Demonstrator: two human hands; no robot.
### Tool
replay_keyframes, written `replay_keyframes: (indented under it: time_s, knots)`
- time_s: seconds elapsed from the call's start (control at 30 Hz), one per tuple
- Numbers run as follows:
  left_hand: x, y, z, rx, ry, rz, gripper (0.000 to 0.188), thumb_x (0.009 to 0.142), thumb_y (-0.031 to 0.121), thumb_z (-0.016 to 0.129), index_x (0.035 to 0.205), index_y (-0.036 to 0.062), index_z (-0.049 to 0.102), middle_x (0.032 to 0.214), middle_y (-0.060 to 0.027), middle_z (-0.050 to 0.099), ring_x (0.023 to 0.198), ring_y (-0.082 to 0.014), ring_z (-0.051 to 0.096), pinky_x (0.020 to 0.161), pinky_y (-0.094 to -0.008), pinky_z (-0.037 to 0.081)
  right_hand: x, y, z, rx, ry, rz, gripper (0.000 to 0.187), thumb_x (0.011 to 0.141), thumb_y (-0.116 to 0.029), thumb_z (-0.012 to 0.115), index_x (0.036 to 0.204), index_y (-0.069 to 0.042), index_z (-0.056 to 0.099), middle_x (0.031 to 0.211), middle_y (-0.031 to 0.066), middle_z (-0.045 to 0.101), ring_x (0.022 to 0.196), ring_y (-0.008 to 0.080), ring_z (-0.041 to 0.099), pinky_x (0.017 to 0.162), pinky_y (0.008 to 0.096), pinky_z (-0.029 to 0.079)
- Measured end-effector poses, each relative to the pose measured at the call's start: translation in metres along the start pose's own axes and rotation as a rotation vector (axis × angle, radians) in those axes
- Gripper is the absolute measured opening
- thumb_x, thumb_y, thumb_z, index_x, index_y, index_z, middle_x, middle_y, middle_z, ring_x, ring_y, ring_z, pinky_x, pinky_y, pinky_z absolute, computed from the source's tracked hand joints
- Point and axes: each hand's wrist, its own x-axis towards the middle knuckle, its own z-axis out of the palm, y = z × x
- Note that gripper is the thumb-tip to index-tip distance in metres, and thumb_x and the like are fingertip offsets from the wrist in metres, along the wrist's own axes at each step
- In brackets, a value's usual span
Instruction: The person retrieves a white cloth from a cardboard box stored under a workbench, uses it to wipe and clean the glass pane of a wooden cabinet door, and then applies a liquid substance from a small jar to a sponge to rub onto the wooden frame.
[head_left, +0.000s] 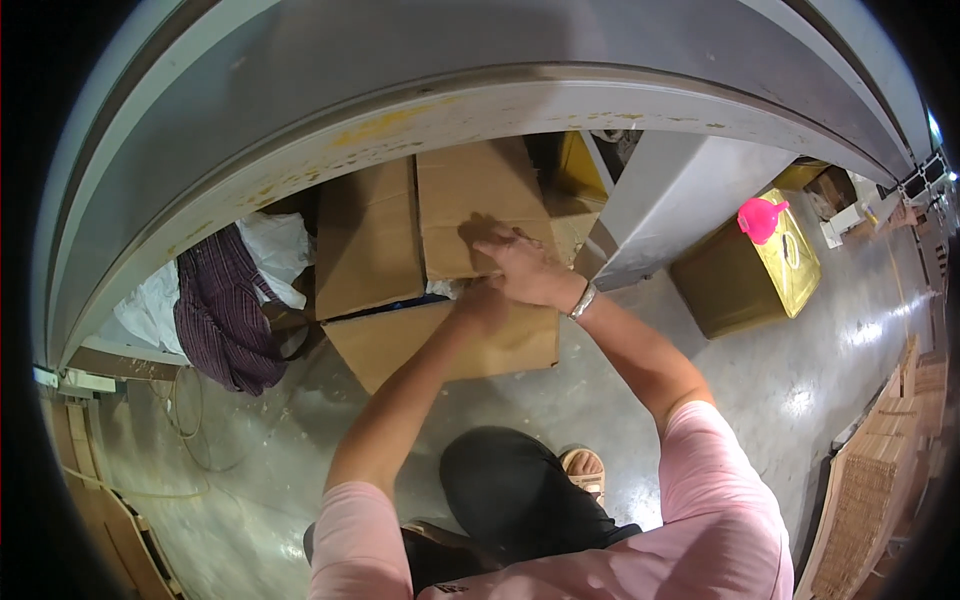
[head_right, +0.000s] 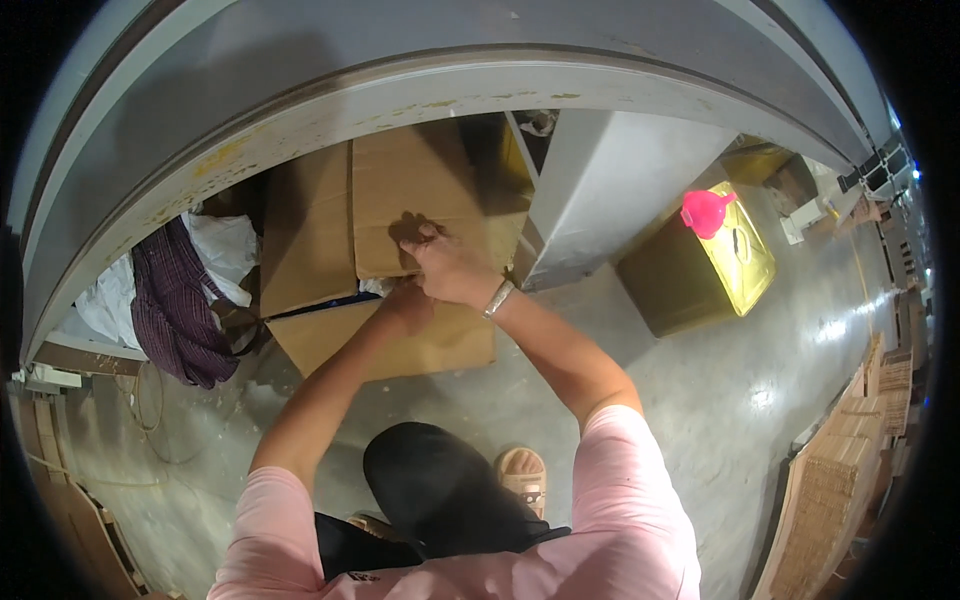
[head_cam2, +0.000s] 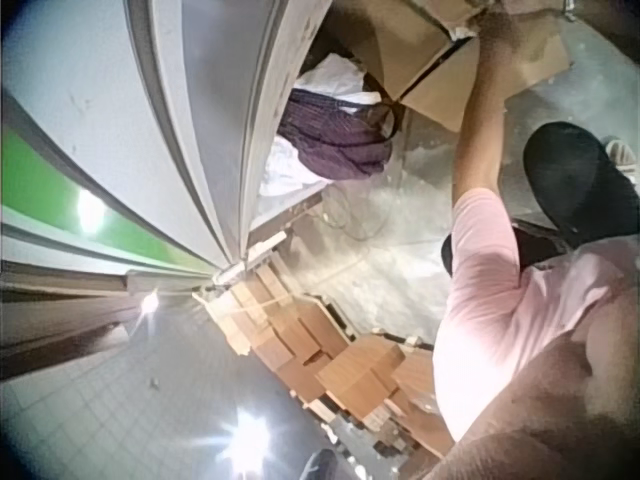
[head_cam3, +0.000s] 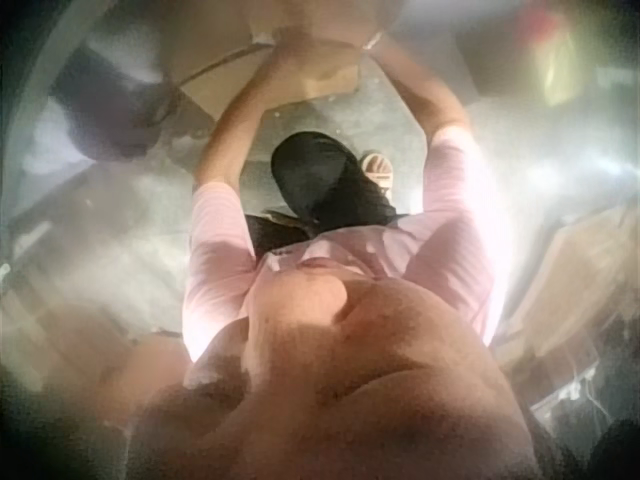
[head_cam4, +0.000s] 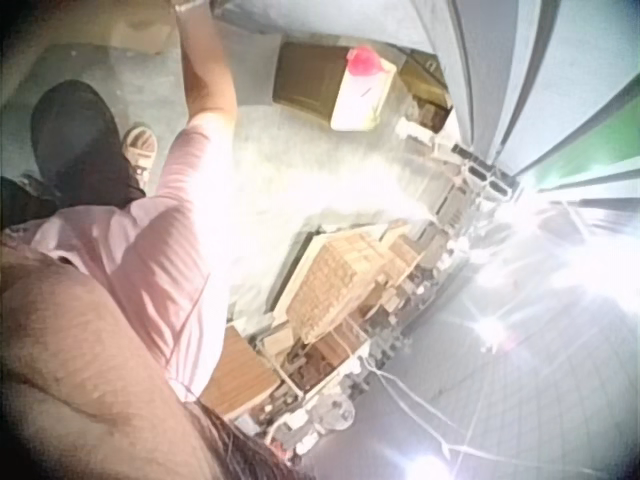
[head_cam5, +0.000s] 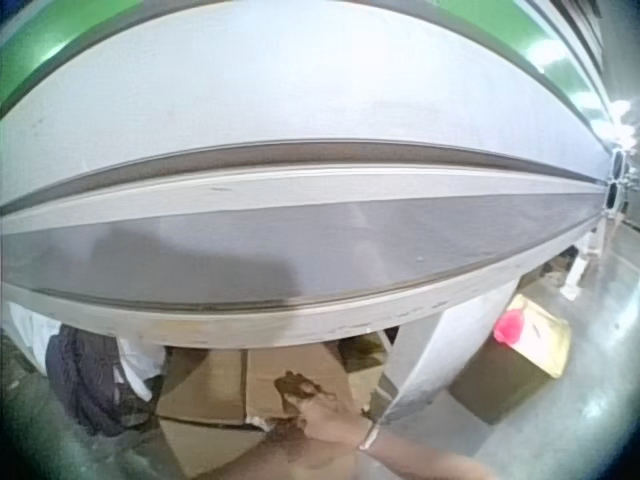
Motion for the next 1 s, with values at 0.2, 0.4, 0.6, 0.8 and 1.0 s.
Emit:
replay_keyframes:
  time_s: [0.2,0.4,0.6,0.8,1.0]
  knots:
    - [-0.087,-0.009,-0.079,-0.128,0.61,0.223,0.024,0.088,0.004,0.061,0.109,0.0067,0.071,0.087,-0.0127,0.071,0.084,-0.0291,0.071,0.071,-0.0433,0.055,0.001,-0.016,0.023,0.046,0.097,-0.073,0.028,0.079,-0.013,0.065,0.107,-0.007,0.066,0.109,0.0134,0.063,0.104,0.0356,0.062,0.086,0.048,0.052]
    - [-0.082,-0.051,-0.107,0.492,0.483,-0.101,0.054,0.08,0.02,0.071,0.131,0.0162,0.053,0.14,-0.0128,0.047,0.123,-0.0369,0.05,0.093,-0.0517,0.045,0.006,-0.051,0.064,-0.022,0.07,-0.329,0.026,0.076,-0.011,0.065,0.101,-0.006,0.068,0.105,0.0131,0.064,0.09,0.0323,0.066,0.076,0.0439,0.054]
    - [-0.072,-0.081,-0.102,0.678,0.283,-0.283,0.068,0.081,0.024,0.068,0.142,0.0041,0.044,0.139,-0.0219,0.049,0.121,-0.0364,0.056,0.085,-0.0515,0.055,0.015,-0.066,0.113,-0.197,0.121,-0.519,0.029,0.075,-0.009,0.066,0.103,-0.002,0.063,0.106,0.0146,0.06,0.1,0.0317,0.062,0.076,0.0388,0.054]
    - [-0.081,-0.083,-0.133,0.572,0.136,-0.529,0.061,0.091,0.017,0.061,0.144,0.0001,0.038,0.12,-0.0224,0.064,0.101,-0.0376,0.067,0.078,-0.0473,0.058,0.022,-0.075,0.129,-0.258,0.075,-0.337,0.038,0.075,-0.006,0.064,0.112,-0.002,0.057,0.103,0.018,0.062,0.101,0.0328,0.062,0.075,0.0387,0.054]
    - [-0.132,-0.099,-0.187,0.27,0.377,-0.508,0.061,0.093,0.012,0.061,0.147,-0.0022,0.037,0.098,-0.0254,0.069,0.085,-0.0383,0.07,0.072,-0.0442,0.058,0.03,-0.065,0.133,-0.278,0.08,-0.267,0.018,0.077,-0.008,0.062,0.095,-0.005,0.064,0.09,0.0168,0.064,0.091,0.0334,0.064,0.073,0.0425,0.052]
